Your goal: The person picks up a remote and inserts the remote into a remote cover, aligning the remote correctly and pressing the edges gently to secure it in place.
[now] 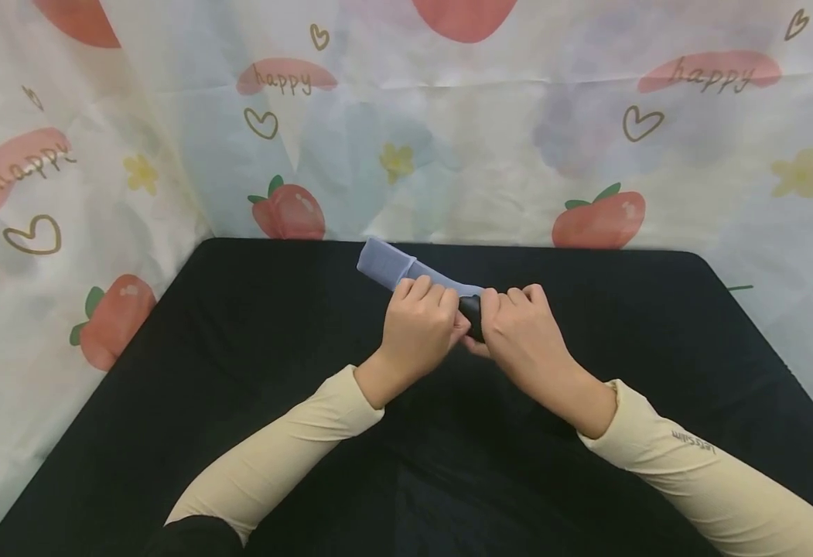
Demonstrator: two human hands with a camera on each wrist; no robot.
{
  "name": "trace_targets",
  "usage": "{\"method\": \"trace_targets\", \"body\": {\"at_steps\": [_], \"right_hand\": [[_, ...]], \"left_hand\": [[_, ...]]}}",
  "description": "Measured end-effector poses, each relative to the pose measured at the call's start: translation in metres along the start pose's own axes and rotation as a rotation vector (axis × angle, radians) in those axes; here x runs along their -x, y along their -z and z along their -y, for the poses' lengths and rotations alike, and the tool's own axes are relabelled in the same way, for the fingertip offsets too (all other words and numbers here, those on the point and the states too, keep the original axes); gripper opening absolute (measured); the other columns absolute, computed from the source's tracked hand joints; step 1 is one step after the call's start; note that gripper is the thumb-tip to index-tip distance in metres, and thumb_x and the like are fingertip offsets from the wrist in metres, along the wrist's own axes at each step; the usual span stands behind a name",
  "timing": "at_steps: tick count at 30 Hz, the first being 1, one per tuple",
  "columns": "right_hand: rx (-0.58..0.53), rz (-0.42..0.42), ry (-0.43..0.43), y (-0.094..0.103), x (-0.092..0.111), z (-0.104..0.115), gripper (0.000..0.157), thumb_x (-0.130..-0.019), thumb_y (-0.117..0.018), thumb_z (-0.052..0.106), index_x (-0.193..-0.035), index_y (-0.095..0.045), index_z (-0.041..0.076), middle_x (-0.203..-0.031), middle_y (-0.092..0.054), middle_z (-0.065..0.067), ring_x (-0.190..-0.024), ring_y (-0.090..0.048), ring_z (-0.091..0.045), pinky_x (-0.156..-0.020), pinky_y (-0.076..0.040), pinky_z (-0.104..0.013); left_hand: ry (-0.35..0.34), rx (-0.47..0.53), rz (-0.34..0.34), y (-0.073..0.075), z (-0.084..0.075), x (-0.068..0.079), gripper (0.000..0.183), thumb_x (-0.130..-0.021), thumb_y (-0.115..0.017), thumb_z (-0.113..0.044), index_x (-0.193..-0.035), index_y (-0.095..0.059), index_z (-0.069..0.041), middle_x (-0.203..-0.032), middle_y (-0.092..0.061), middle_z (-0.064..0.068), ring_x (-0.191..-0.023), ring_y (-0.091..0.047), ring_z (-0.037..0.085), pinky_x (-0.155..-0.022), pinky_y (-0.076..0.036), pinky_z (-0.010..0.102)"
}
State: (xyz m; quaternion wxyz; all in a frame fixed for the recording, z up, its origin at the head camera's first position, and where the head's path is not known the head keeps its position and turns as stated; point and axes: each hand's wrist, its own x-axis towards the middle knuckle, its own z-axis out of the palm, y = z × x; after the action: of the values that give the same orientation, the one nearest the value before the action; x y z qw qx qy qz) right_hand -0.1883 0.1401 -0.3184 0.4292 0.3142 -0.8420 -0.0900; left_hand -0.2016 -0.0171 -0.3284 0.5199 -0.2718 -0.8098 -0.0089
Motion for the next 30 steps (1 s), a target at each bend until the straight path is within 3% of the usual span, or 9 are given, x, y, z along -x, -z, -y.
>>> {"method": "trace_targets", "body": {"at_steps": [3, 6, 8, 10, 12, 14, 20, 25, 30], "right_hand": [[-0.021, 0.004, 0.001, 0.003, -0.002, -0.010, 0.061, -0.059, -0.086, 0.042, -0.068, -0.042, 0.000, -0.048, -0.038, -0.006, -0.046, -0.041, -0.022, -0.054, -0.034, -0.036], [-0.095, 0.029, -0.011, 0.008, -0.001, -0.020, 0.058, -0.064, -0.084, 0.041, -0.070, -0.044, -0.001, -0.050, -0.038, -0.007, -0.045, -0.039, -0.022, -0.053, -0.033, -0.036], [-0.172, 0.047, -0.041, 0.011, 0.001, -0.026, 0.055, -0.065, -0.083, 0.038, -0.072, -0.046, -0.002, -0.052, -0.038, -0.007, -0.044, -0.038, -0.022, -0.052, -0.032, -0.035], [-0.263, 0.063, -0.097, 0.013, 0.003, -0.030, 0.052, -0.066, -0.082, 0.034, -0.075, -0.048, -0.005, -0.053, -0.041, -0.008, -0.045, -0.039, -0.023, -0.053, -0.033, -0.036], [-0.350, 0.068, -0.149, 0.015, 0.005, -0.032, 0.048, -0.069, -0.079, 0.030, -0.081, -0.051, -0.006, -0.055, -0.044, -0.009, -0.046, -0.041, -0.023, -0.055, -0.035, -0.037], [-0.409, 0.070, -0.178, 0.016, 0.005, -0.033, 0.046, -0.070, -0.077, 0.028, -0.085, -0.052, -0.008, -0.057, -0.046, -0.011, -0.048, -0.043, -0.025, -0.057, -0.037, -0.038], [-0.505, 0.194, -0.148, 0.024, 0.002, -0.036, 0.044, -0.079, -0.073, 0.034, -0.089, -0.051, -0.004, -0.066, -0.048, -0.006, -0.055, -0.042, -0.019, -0.067, -0.039, -0.038], [-0.587, 0.323, -0.160, 0.031, 0.003, -0.038, 0.032, -0.082, -0.070, 0.025, -0.093, -0.052, 0.001, -0.073, -0.054, -0.004, -0.066, -0.047, -0.017, -0.073, -0.039, -0.037], [-0.598, 0.246, -0.080, 0.035, 0.006, -0.042, 0.033, -0.091, -0.059, 0.031, -0.103, -0.058, 0.000, -0.088, -0.063, -0.008, -0.081, -0.057, -0.023, -0.080, -0.045, -0.042]], "left_hand": [[-0.075, 0.020, 0.024, 0.001, 0.012, -0.005, 0.017, -0.078, -0.061, -0.017, -0.063, -0.053, -0.013, -0.057, -0.053, -0.001, -0.062, -0.049, 0.015, -0.065, -0.038, 0.028], [-0.137, 0.136, -0.007, 0.006, 0.030, -0.007, 0.017, -0.080, -0.063, -0.021, -0.073, -0.054, -0.009, -0.068, -0.055, 0.003, -0.070, -0.050, 0.019, -0.071, -0.040, 0.032], [-0.099, 0.262, -0.074, 0.011, 0.042, -0.005, 0.022, -0.082, -0.064, -0.024, -0.078, -0.052, -0.006, -0.075, -0.053, 0.007, -0.074, -0.048, 0.023, -0.073, -0.039, 0.036], [-0.001, 0.366, -0.169, 0.015, 0.050, -0.001, 0.027, -0.086, -0.060, -0.026, -0.078, -0.049, -0.004, -0.075, -0.049, 0.010, -0.075, -0.045, 0.026, -0.072, -0.037, 0.038], [0.082, 0.399, -0.245, 0.016, 0.055, 0.006, 0.027, -0.088, -0.057, -0.026, -0.077, -0.047, -0.002, -0.077, -0.048, 0.012, -0.075, -0.044, 0.028, -0.071, -0.037, 0.040], [0.105, 0.359, -0.274, 0.015, 0.057, 0.010, 0.025, -0.087, -0.057, -0.025, -0.080, -0.049, -0.002, -0.082, -0.049, 0.013, -0.079, -0.044, 0.029, -0.074, -0.037, 0.041], [-0.058, 0.119, -0.151, 0.018, 0.070, 0.004, 0.044, -0.075, -0.073, -0.022, -0.113, -0.055, -0.008, -0.119, -0.055, 0.012, -0.110, -0.047, 0.028, -0.095, -0.032, 0.045], [-0.179, 0.087, -0.088, 0.025, 0.077, -0.005, 0.018, -0.086, -0.063, -0.010, -0.104, -0.064, -0.011, -0.103, -0.066, 0.004, -0.101, -0.059, 0.021, -0.097, -0.038, 0.044], [-0.155, 0.157, -0.045, 0.027, 0.077, -0.005, 0.015, -0.091, -0.061, -0.020, -0.097, -0.062, -0.007, -0.093, -0.065, 0.005, -0.090, -0.059, 0.021, -0.092, -0.042, 0.044]]}}
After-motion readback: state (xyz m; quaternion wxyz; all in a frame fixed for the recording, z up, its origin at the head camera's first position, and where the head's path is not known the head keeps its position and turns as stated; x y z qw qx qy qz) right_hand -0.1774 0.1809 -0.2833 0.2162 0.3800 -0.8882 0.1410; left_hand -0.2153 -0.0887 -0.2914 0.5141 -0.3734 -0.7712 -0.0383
